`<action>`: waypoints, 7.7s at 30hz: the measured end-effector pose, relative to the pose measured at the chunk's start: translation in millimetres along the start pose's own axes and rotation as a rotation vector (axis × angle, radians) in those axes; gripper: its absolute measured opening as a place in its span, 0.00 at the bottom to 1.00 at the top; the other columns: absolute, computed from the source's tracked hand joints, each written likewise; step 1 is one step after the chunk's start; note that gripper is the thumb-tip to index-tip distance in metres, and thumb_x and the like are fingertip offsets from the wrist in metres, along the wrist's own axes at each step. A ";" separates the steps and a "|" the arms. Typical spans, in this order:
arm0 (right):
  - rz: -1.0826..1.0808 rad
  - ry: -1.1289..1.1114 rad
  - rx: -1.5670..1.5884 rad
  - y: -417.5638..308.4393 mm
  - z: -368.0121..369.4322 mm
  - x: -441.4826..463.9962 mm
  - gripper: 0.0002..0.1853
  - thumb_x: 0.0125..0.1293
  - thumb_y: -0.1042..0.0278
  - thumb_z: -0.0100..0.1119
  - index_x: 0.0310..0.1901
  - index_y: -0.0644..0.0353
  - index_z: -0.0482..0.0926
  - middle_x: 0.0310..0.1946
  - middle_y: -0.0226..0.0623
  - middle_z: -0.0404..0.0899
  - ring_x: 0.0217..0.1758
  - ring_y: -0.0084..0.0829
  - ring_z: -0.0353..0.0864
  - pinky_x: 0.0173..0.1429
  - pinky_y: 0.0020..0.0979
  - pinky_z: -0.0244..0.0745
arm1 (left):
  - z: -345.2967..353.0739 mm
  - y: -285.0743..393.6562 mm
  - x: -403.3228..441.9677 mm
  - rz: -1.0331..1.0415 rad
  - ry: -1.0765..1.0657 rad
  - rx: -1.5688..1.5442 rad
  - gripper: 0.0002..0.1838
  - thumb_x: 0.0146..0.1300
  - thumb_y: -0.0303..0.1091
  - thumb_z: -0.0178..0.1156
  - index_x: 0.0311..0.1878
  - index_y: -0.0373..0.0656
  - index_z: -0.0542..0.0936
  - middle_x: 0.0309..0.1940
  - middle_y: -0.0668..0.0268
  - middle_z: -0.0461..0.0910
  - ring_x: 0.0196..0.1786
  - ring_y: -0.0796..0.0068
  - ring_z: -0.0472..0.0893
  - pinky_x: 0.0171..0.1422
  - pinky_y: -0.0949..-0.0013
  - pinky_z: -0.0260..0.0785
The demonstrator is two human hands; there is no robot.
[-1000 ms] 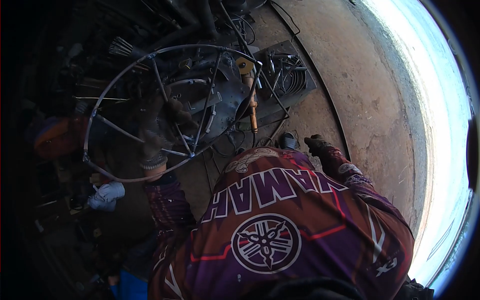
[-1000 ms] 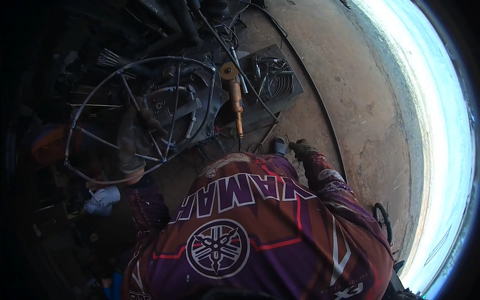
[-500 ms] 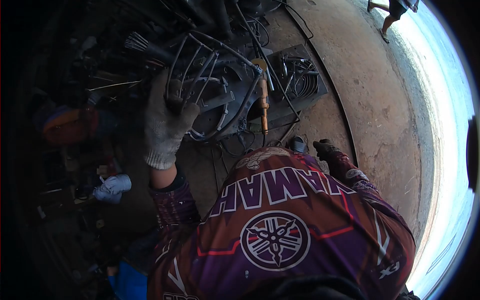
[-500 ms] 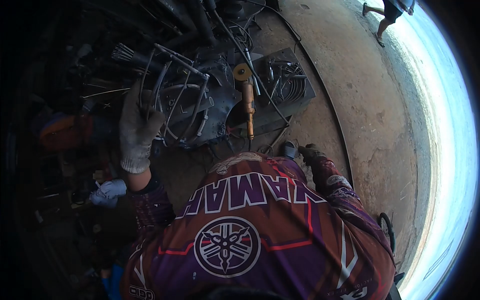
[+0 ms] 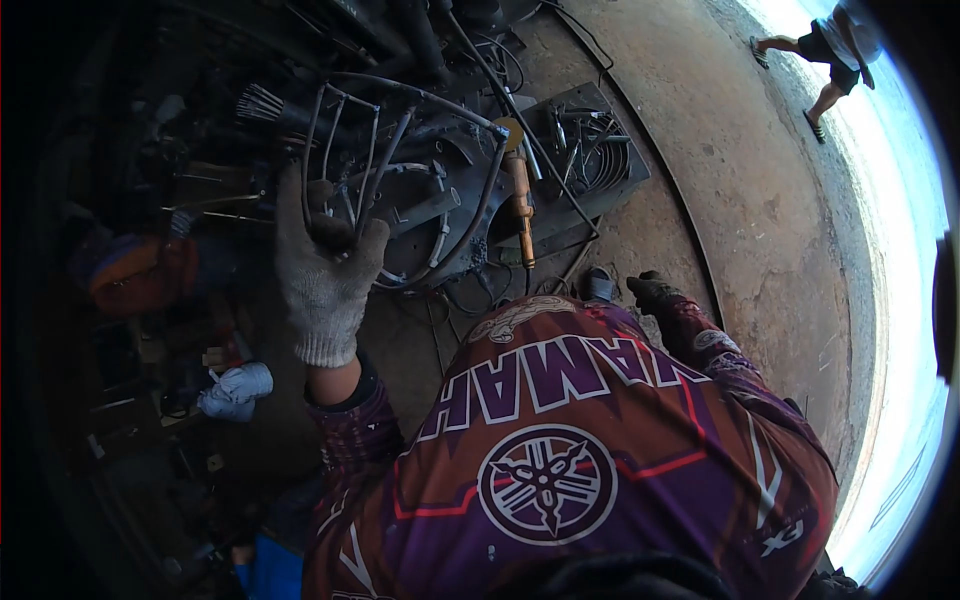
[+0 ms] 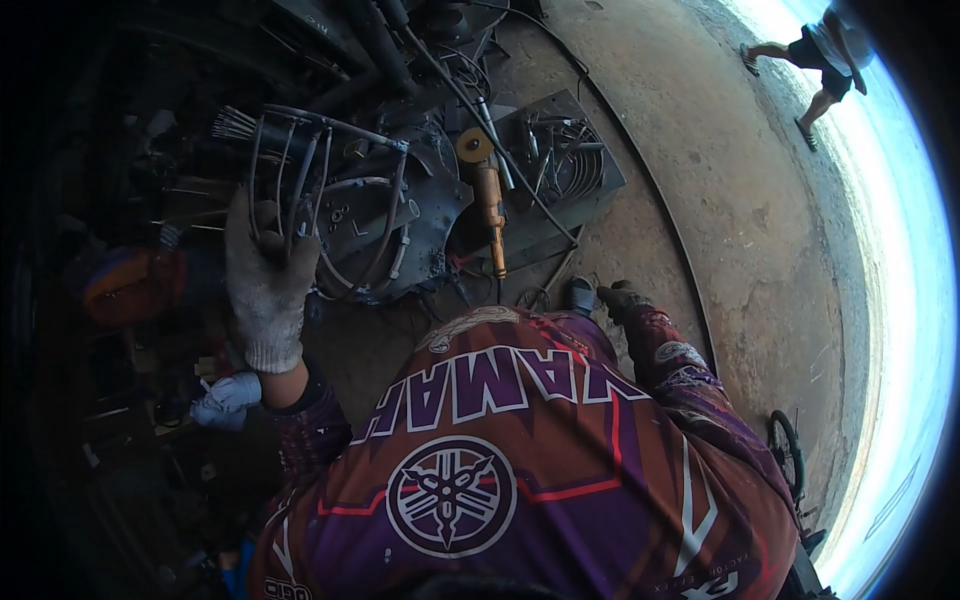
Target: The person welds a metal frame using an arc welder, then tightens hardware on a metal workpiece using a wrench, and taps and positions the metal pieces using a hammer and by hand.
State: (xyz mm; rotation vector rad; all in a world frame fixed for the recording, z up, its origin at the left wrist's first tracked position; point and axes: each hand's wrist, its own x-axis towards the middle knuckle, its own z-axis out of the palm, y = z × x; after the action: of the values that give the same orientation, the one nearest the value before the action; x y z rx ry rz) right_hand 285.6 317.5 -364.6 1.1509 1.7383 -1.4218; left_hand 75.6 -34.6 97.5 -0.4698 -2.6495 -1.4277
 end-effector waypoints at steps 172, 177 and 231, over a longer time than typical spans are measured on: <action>-0.685 -0.666 0.667 -292.7 48.9 -262.0 0.26 0.75 0.47 0.56 0.64 0.59 0.75 0.50 0.38 0.83 0.53 0.30 0.83 0.55 0.31 0.80 | 9.9 93.4 4.5 0.248 -0.390 -0.015 0.62 0.49 0.60 0.78 0.74 0.29 0.57 0.40 0.73 0.67 0.33 0.90 0.66 0.31 0.84 0.59; -0.672 -0.690 0.629 -291.4 44.0 -268.1 0.24 0.77 0.52 0.55 0.64 0.61 0.74 0.45 0.38 0.83 0.44 0.30 0.85 0.52 0.32 0.81 | 9.3 89.1 2.5 0.295 -0.421 0.016 0.62 0.48 0.59 0.79 0.75 0.28 0.56 0.40 0.72 0.68 0.34 0.89 0.67 0.33 0.83 0.60; -1.289 0.019 0.091 -533.3 -57.5 -120.0 0.39 0.63 0.37 0.66 0.63 0.64 0.73 0.41 0.36 0.76 0.40 0.23 0.74 0.39 0.28 0.73 | -35.5 -82.2 -117.0 -0.450 0.045 -0.540 0.48 0.51 0.27 0.76 0.71 0.35 0.56 0.55 0.62 0.69 0.60 0.69 0.77 0.62 0.66 0.76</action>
State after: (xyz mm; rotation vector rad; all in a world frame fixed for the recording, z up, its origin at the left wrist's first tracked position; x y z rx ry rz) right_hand -136.2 319.2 -12.3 -0.0990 2.5758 -2.1389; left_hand 158.6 -132.3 25.0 0.1483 -2.4004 -2.2625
